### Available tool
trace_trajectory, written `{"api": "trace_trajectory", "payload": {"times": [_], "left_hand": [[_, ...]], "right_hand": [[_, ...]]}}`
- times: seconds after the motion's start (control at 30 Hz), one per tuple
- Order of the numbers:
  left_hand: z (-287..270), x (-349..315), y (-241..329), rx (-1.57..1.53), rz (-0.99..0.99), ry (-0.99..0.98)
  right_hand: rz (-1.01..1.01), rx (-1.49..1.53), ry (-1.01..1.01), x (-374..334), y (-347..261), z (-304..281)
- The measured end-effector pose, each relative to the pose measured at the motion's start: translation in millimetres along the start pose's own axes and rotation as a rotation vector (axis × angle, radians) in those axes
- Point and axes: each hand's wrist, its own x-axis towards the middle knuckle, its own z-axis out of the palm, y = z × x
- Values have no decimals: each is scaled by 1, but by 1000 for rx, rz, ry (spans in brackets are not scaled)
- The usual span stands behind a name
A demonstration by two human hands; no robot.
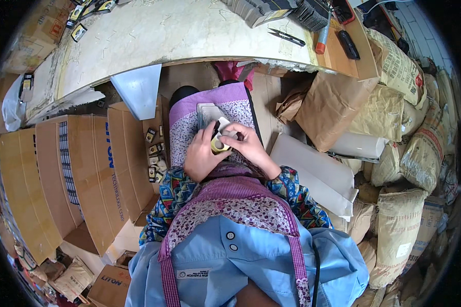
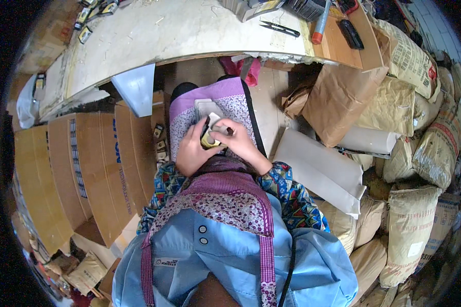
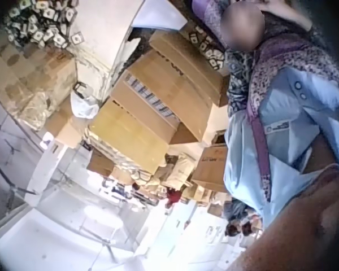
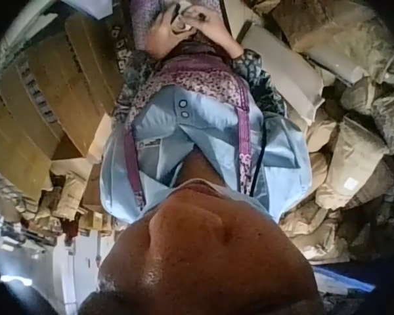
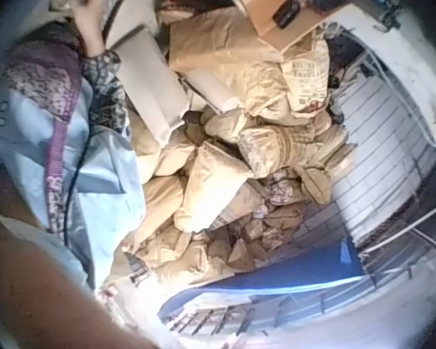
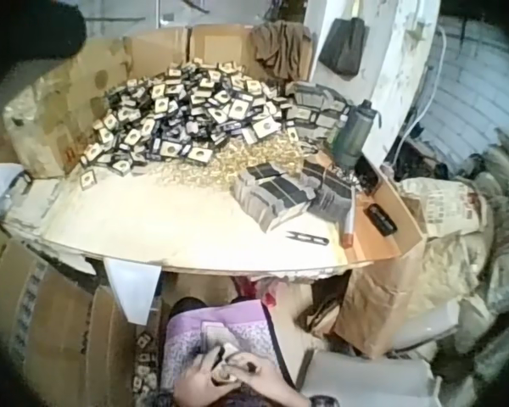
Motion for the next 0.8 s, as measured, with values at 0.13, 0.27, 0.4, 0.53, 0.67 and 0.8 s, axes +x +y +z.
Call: {"api": "trace_trajectory", "payload": {"times": [0.13, 0.27, 0.4, 0.53, 0.67, 0.8], "left_hand": [[7, 0, -8, -97, -44, 141], [7, 2, -9, -457, -144, 132], [5, 5, -7, -787, -196, 119], [5, 0, -14, -840, -167, 51], [2, 2, -8, -876, -216, 74], [6, -1, -9, -843, -195, 75]], "right_hand": [[-9, 15, -93, 1, -2, 0], [-109, 34, 81, 0, -7, 8], [-103, 22, 16, -3, 6, 5], [-134, 21, 14, -2, -1, 5], [-200, 114, 178, 2, -7, 4], [-29, 193, 158, 5, -9, 3]]}}
